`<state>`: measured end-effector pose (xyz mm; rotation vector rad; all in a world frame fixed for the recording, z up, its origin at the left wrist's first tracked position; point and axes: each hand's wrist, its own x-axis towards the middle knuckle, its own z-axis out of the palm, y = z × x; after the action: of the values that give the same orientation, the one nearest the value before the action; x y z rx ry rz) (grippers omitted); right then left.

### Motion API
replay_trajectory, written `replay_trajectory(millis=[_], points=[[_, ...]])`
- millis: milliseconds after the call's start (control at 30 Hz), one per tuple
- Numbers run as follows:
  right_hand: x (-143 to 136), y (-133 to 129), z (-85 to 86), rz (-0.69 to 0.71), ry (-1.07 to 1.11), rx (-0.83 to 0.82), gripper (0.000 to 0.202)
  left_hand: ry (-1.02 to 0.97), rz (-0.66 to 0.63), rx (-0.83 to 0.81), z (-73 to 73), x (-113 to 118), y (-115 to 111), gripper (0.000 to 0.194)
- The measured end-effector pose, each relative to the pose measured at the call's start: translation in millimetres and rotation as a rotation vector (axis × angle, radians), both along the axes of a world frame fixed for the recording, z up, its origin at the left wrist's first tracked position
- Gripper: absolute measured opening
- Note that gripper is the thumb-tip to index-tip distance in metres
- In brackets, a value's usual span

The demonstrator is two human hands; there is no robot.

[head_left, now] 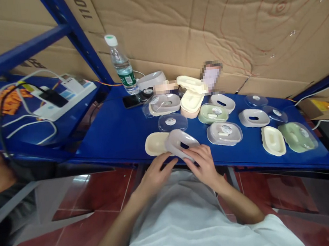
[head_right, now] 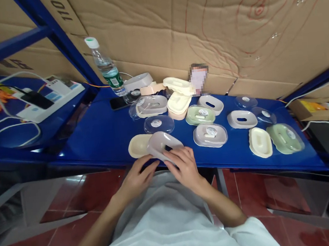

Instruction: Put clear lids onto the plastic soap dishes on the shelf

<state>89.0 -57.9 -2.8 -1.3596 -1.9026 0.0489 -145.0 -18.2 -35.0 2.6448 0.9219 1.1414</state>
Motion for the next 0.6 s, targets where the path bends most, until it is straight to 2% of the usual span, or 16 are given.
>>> replay_trajectory(millis=[100, 167, 233, 300, 433, 533, 600], points=[[4.4, 1.5, 2.1, -0.007, -0.026, -0.024, 0.028, -0.092, 0.213, 0.035, -2.9, -15.4, 19.4, 0.052], [3.4, 6.3, 4.4, 0.013, -0.064, -0.019, 0.027, -0.092, 0.317, -0.057, 0.5, -23.1, 31.1, 0.067], [-1.1, 14.7, 7.9, 0.066, -0.117, -0.026, 0.026, -0.071, 0.305, -0.172, 5.0, -26.5, 38.1, 0.083], [-7.3, 25.2, 11.6, 0.149, -0.185, -0.065, 0.027, -0.080, 0.234, -0.222, 8.0, -27.0, 39.7, 0.087], [-16.2, 40.4, 13.3, 0.244, -0.263, -0.133, 0.032, -0.105, 0.221, -0.172, 8.1, -26.2, 36.0, 0.063], [-17.2, 41.4, 10.5, 0.253, -0.291, -0.142, 0.033, -0.029, 0.178, -0.133, 6.5, -26.5, 36.3, 0.042], [-15.8, 40.3, 10.6, 0.243, -0.315, -0.138, 0.032, -0.010, 0.152, -0.134, 6.1, -27.2, 38.3, 0.037]])
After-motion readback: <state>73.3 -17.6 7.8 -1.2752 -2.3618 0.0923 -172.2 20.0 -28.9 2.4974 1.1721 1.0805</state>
